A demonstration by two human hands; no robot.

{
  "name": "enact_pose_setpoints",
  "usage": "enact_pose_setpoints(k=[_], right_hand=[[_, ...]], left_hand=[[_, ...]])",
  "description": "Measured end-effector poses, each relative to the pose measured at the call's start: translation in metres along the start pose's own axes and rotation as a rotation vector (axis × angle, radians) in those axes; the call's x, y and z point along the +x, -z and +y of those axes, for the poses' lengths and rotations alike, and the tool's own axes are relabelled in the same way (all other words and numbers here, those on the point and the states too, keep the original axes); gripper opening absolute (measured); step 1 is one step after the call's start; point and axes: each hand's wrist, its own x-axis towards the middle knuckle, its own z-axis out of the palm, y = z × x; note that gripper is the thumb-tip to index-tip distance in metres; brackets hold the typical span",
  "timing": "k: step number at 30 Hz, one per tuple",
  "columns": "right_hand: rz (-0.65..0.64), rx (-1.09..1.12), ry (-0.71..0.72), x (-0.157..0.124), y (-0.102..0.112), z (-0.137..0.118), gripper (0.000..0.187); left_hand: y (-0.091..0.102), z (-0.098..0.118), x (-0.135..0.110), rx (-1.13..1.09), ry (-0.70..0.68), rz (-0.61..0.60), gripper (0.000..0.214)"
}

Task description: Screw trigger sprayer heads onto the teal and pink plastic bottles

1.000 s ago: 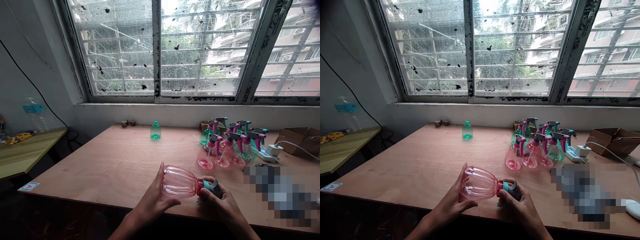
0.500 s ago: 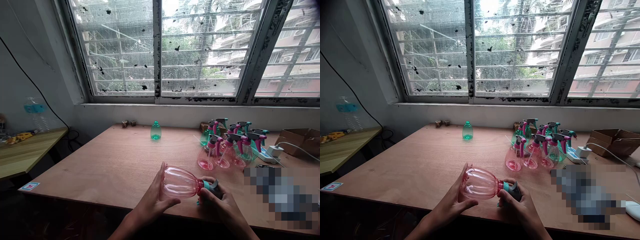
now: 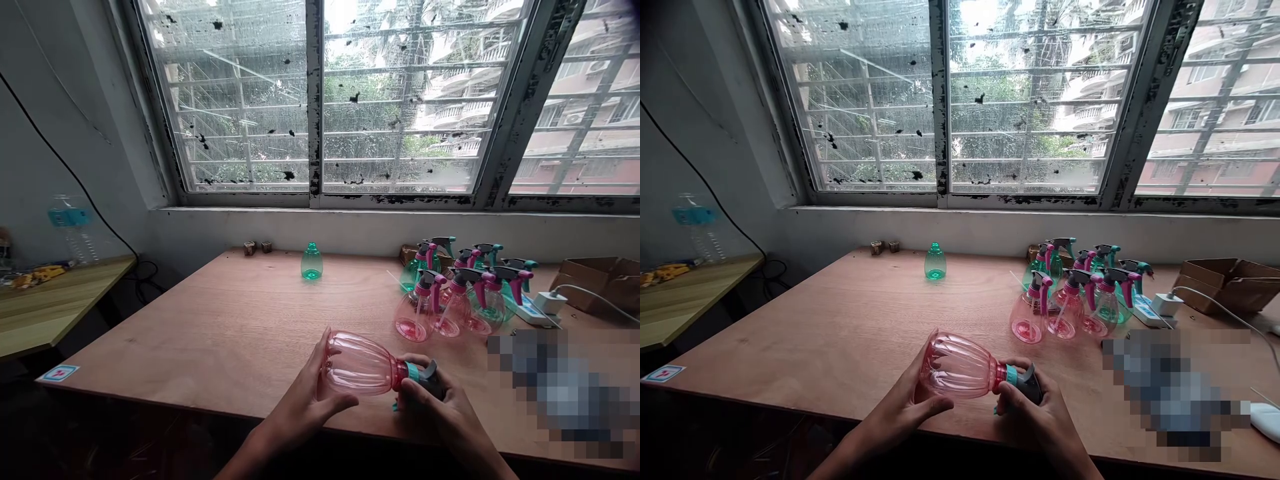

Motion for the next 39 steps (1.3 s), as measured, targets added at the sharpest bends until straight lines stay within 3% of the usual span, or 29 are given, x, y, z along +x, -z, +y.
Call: enact_pose_setpoints(k=[6, 12, 17, 21, 29, 34, 39], right_hand=[[-0.018, 0.009, 0.034, -0.0011, 0.0019, 0.0042, 0.046], [-0.007, -0.01, 0.028, 0.0001, 0.0024, 0.0048, 0.045], [0.01, -0.013, 0.002, -0.0006, 0.0011, 0.0039, 0.045], [0.019, 0.0, 0.001, -0.0008, 0.0001, 0.0016, 0.046], [0.031, 0.021, 0.007, -0.0004, 0.0001, 0.004, 0.048], [0.048, -0.008, 0.004, -0.0004, -0.0012, 0.0038, 0.047], [0.061, 0.051, 0.001, 0.0005, -0.0034, 0.0025, 0.052]], left_hand=[[0.001, 0.0018, 0.001, -0.083, -0.007, -0.056, 0.096], [-0.0012, -0.0024, 0.0, 0.156, -0.057, 0.035, 0.1], [-0.0022, -0.0001, -0.0011, 0.051, -0.061, 0.019, 0.109], [-0.0011, 0.0003, 0.0, 0.086, -0.069, 0.023, 0.091], [-0.0016, -0.0029, 0.0003, 0.192, -0.116, 0.017, 0.106], [-0.0011, 0.0003, 0.0008, 0.179, -0.09, 0.035, 0.095], [-0.001, -0.004, 0.0013, 0.146, -0.123, 0.004, 0.101]])
